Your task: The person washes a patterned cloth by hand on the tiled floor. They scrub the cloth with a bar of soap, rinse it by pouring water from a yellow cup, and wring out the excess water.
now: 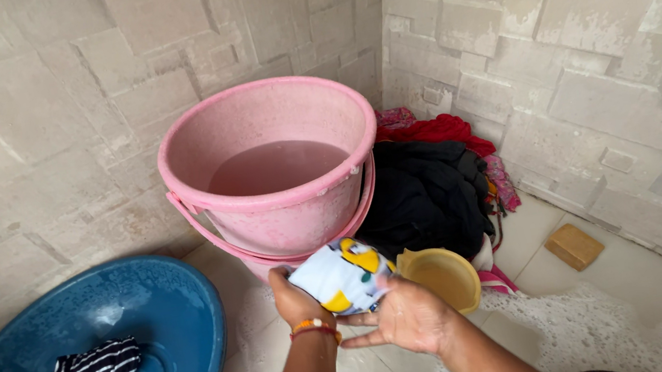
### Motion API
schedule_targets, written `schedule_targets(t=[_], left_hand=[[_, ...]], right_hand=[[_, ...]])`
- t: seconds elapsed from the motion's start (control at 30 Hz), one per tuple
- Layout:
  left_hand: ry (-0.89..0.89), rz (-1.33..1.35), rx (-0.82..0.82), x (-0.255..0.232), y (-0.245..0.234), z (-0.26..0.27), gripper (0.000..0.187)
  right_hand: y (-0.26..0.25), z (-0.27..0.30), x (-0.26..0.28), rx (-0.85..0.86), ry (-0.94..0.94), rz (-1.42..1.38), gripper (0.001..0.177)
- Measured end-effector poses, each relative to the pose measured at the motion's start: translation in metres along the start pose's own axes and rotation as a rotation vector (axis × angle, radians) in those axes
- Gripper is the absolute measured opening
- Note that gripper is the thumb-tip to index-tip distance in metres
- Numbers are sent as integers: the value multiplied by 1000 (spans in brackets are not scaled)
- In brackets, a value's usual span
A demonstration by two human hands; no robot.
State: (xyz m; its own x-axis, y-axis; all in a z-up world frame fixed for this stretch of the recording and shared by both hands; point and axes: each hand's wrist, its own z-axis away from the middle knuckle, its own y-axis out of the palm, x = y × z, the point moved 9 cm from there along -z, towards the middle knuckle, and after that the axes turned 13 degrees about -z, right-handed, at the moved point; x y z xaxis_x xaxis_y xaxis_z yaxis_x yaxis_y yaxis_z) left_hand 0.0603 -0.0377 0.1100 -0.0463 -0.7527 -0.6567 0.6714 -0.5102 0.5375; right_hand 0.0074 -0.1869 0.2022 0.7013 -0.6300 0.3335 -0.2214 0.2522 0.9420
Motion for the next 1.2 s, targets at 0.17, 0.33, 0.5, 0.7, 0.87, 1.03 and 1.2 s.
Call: schedule_targets(t=[0.17,0.33,0.5,0.7,0.87,1.03,1.2], left_hand=[[17,-273,425,7,14,-9,37],[-394,-827,428,-4,6,37,69],[-471,-859,760,1,35,65,66],[-409,-383,928,23,45,46,43],[-375,26,769,36,75,43,30],[197,-121,-45,-5,52,83,32],[642,-777,-253,-68,74,147,26]], right_hand=[[-18,-14,30,-441,-299,157,43],[34,-14,47,-296,-385,1417,44],[93,1,-16,547,-333,2392,49],[122,17,7,585,-800,2295,39],[113,26,48,-73,-1072,1783,42],[29,12,79,-560,-1124,1053,26],[-53,-12,78,-616,-951,209,10]])
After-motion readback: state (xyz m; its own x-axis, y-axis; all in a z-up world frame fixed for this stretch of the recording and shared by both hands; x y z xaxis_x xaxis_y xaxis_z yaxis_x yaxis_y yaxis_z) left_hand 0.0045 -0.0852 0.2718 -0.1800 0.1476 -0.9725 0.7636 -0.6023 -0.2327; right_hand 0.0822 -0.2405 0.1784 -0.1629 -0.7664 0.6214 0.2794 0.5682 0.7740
